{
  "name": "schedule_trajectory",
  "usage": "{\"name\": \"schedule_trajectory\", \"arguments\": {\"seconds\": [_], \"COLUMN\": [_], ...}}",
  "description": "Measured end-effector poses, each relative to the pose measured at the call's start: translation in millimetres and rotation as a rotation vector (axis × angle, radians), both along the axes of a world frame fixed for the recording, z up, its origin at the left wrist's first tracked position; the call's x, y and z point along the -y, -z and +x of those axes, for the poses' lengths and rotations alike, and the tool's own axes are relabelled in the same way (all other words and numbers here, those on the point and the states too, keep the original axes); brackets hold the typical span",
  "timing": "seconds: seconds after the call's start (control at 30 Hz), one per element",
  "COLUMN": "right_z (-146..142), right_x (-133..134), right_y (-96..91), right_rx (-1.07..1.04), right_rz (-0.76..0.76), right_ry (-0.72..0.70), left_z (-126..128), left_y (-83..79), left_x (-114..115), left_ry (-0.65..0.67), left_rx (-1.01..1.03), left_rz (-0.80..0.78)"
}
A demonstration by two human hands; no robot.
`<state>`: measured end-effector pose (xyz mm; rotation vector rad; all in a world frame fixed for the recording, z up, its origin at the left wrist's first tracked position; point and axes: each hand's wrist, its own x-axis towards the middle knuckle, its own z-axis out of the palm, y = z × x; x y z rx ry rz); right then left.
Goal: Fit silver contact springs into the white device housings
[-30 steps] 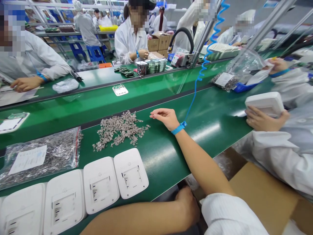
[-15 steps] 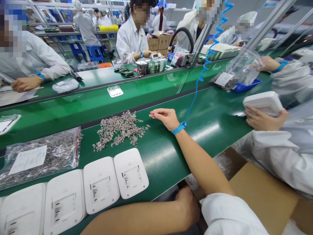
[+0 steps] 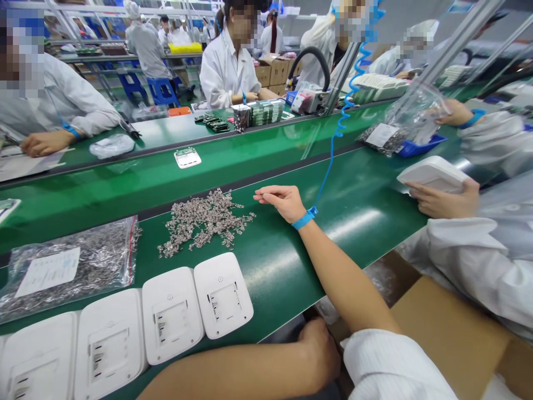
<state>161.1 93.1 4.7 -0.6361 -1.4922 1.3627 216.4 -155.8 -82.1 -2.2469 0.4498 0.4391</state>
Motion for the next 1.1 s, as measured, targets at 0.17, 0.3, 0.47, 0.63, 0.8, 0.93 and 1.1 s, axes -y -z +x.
{"name": "schedule_trajectory", "arguments": {"seconds": [0.17, 0.3, 0.47, 0.63, 0.8, 0.93, 1.1], "right_z": [0, 0, 0, 0, 1, 2, 2], "right_x": [-1, -2, -3, -3, -4, -4, -4], "right_y": [0.4, 0.7, 2.3, 4.1, 3.7, 4.4, 4.7], "right_rx": [-0.014, -0.001, 0.002, -0.018, -0.022, -0.017, -0.01], "right_rz": [0.011, 0.021, 0.04, 0.056, 0.075, 0.085, 0.086], "right_ry": [-0.011, 0.003, 0.013, -0.007, -0.026, -0.042, -0.042], "left_z": [0, -11, -17, 0, 10, 5, 10], "left_y": [-17.4, -26.3, -17.4, -2.9, -0.9, -2.3, 1.4], "left_x": [-11, -19, -7, 10, 10, 5, 14], "left_ry": [0.414, 0.545, 0.674, 0.766, 0.734, 0.542, 0.96], "left_rx": [-0.033, -0.034, -0.128, -0.487, -0.597, -0.48, -0.921], "left_rz": [0.337, 0.529, 0.704, 0.974, 0.95, 0.707, 1.352]}}
